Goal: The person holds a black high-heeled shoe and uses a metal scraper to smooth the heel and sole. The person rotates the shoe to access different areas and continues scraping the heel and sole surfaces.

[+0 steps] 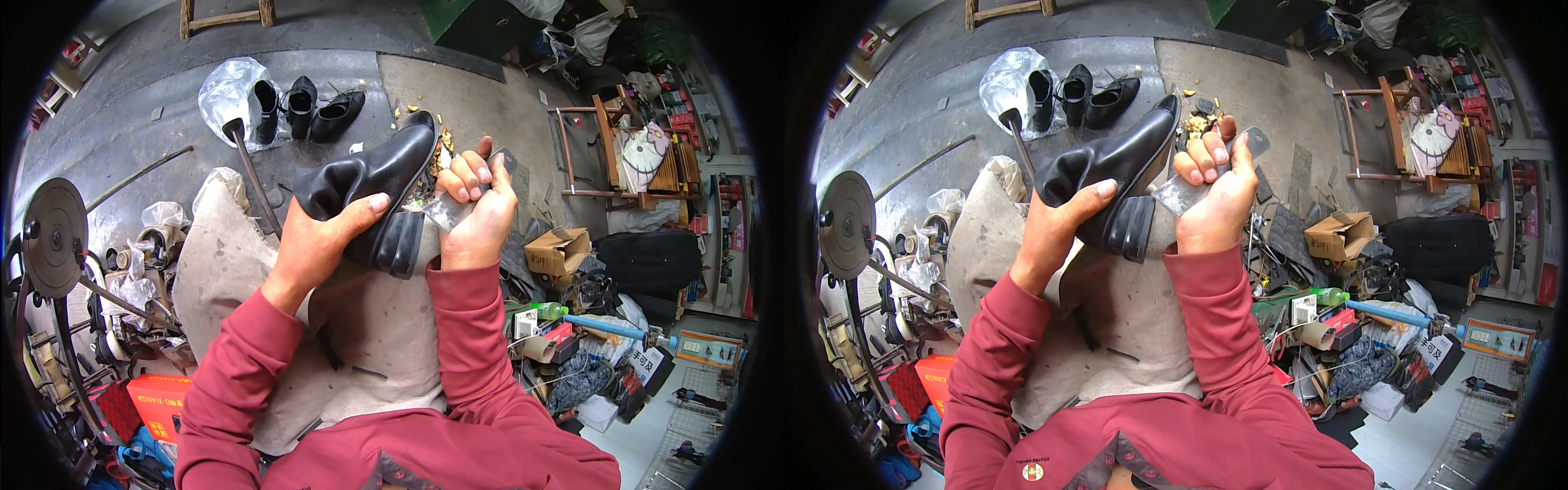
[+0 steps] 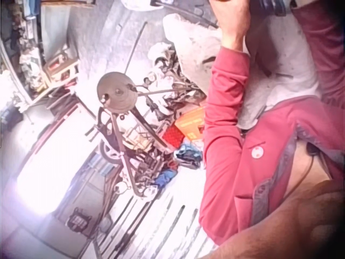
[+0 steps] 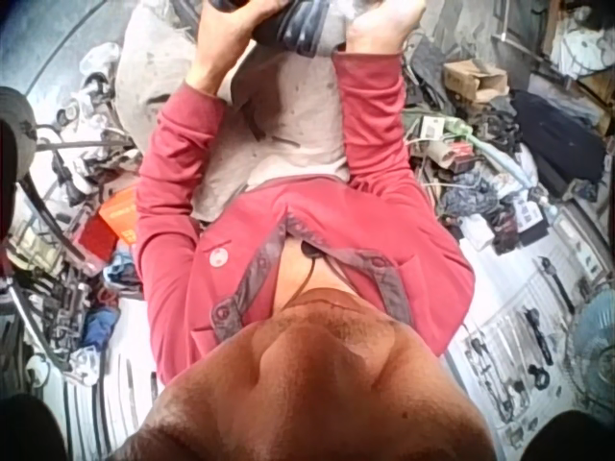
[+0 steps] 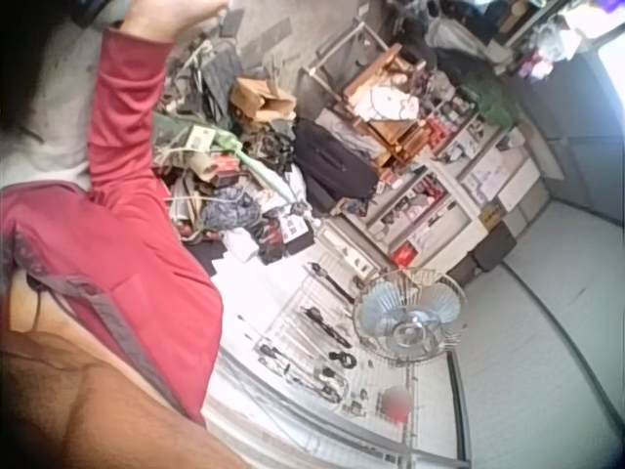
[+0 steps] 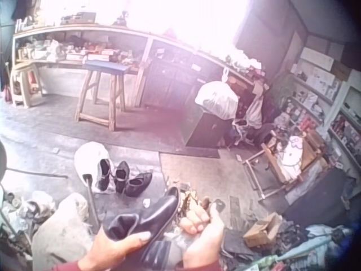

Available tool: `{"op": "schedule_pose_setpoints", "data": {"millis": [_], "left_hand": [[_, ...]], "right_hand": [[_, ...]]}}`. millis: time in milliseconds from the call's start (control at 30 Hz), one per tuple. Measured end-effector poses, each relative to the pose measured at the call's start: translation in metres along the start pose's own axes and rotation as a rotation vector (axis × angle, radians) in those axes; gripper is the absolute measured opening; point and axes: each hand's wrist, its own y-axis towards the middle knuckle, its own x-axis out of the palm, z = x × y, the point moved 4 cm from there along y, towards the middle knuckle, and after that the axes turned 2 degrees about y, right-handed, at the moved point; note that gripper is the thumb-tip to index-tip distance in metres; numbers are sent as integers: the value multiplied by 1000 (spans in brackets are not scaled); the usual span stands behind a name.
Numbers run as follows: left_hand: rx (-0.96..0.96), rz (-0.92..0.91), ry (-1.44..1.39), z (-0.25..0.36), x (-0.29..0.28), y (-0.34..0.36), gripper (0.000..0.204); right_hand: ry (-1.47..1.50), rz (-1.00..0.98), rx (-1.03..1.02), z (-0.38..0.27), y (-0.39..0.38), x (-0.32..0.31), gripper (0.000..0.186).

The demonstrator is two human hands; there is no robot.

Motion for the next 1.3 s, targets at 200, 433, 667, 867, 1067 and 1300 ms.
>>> {"op": "schedule_pose_setpoints", "data": {"millis": [200,433,667,867,1067,1300], "left_hand": [[-12,20,-28,1,1,-1,36],[8,33,-65,-1,2,-2,34],[43,64,-44,-1,1,5,29],[60,74,-55,-1,2,10,28],[41,74,-79,-4,3,13,29],[39,72,-28,-4,4,16,29]], "right_hand": [[-95,3,6,12,-3,6,29],[-201,46,-44,17,-5,12,28],[-213,63,-72,22,3,12,29],[-224,68,-81,25,11,9,30],[-227,51,-86,24,14,7,31],[-226,78,-99,24,18,7,31]]}}
